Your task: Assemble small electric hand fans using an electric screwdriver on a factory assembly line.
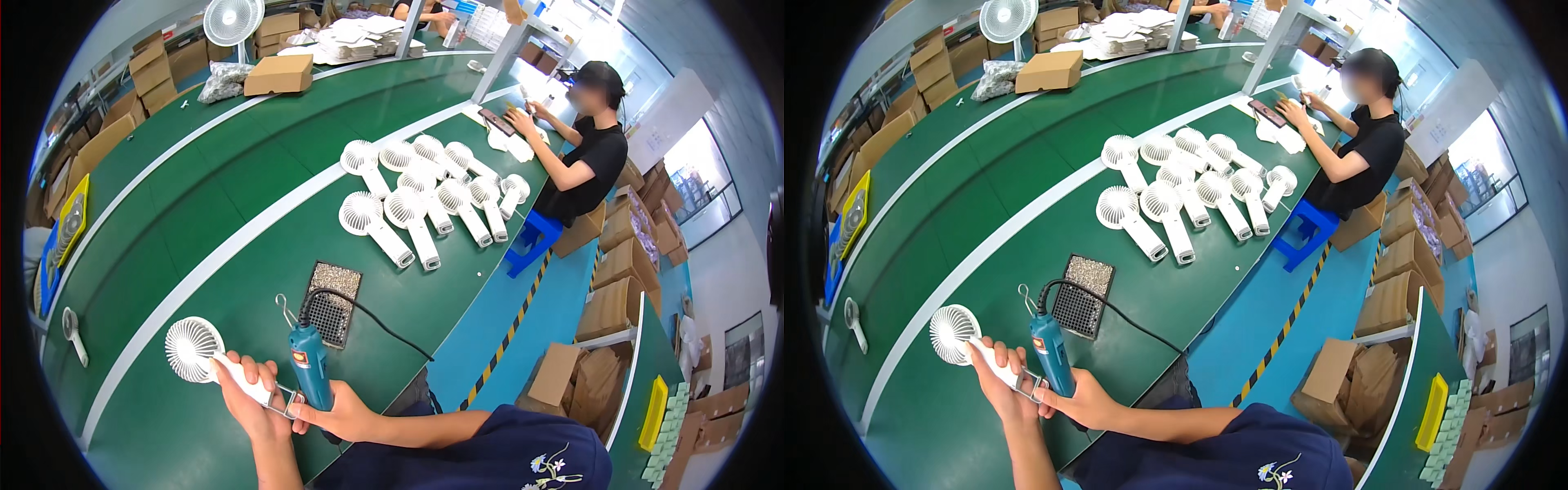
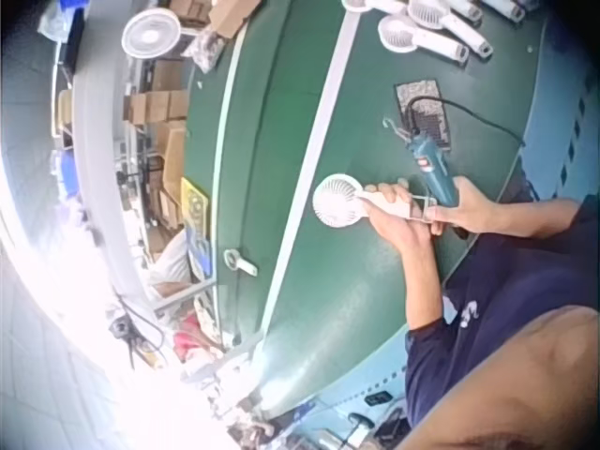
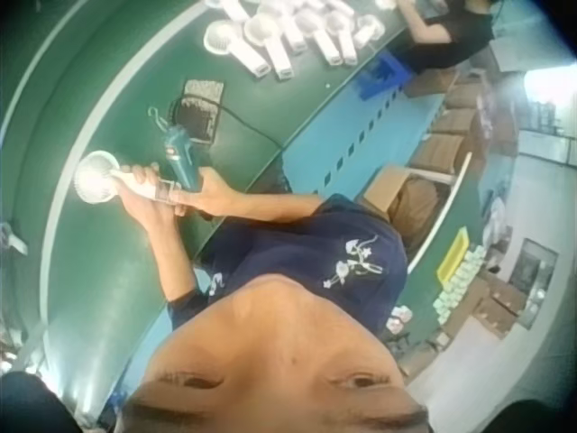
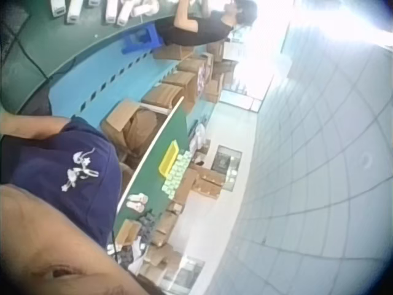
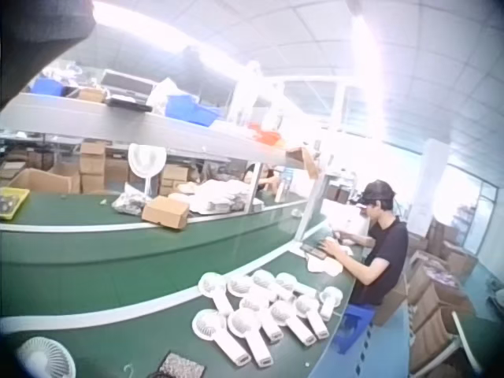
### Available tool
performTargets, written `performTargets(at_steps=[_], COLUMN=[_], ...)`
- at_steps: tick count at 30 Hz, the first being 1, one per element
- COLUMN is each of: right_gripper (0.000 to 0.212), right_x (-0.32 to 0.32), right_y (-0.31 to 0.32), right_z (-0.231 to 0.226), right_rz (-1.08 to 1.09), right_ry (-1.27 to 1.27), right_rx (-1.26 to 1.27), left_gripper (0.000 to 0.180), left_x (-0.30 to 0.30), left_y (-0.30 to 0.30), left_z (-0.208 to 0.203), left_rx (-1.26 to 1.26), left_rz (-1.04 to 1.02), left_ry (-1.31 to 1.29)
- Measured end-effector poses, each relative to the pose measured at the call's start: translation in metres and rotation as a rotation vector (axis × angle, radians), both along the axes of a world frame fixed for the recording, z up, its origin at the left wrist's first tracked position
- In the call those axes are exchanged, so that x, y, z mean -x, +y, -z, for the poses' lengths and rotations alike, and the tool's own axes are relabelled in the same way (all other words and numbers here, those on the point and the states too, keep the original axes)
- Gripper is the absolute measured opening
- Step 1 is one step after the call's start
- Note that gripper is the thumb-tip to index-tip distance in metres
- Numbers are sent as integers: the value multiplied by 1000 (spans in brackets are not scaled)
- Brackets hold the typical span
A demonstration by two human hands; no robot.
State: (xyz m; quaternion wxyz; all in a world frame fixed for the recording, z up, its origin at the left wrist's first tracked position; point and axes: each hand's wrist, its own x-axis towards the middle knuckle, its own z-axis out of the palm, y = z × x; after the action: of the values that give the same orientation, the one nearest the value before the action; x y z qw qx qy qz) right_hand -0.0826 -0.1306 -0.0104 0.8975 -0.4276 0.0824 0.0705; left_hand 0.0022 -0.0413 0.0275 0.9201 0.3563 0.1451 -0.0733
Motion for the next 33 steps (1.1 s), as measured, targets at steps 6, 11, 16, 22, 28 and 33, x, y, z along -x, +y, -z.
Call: performTargets(at_steps=[6,11,16,22,28,33], right_gripper=[16,14,11,18,17,18], right_x=[-2,5,-2,-15,-13,-11], right_y=[-1,5,-8,-11,-8,-5], right_z=[-1,-5,-11,-3,1,-1], right_rz=[30,-87,154,106,77,61], right_ry=[-78,-19,-5,-76,-72,-60], right_rx=[83,61,510,182,163,152], left_gripper=[33,32,34,39,42,42], left_x=[22,9,20,12,16,19], left_y=[-5,11,-7,-3,5,7], left_z=[2,7,14,17,18,25], left_rx=[-48,28,169,69,77,105], left_rz=[132,-61,179,268,259,257], left_ry=[80,45,86,-34,-81,-85])
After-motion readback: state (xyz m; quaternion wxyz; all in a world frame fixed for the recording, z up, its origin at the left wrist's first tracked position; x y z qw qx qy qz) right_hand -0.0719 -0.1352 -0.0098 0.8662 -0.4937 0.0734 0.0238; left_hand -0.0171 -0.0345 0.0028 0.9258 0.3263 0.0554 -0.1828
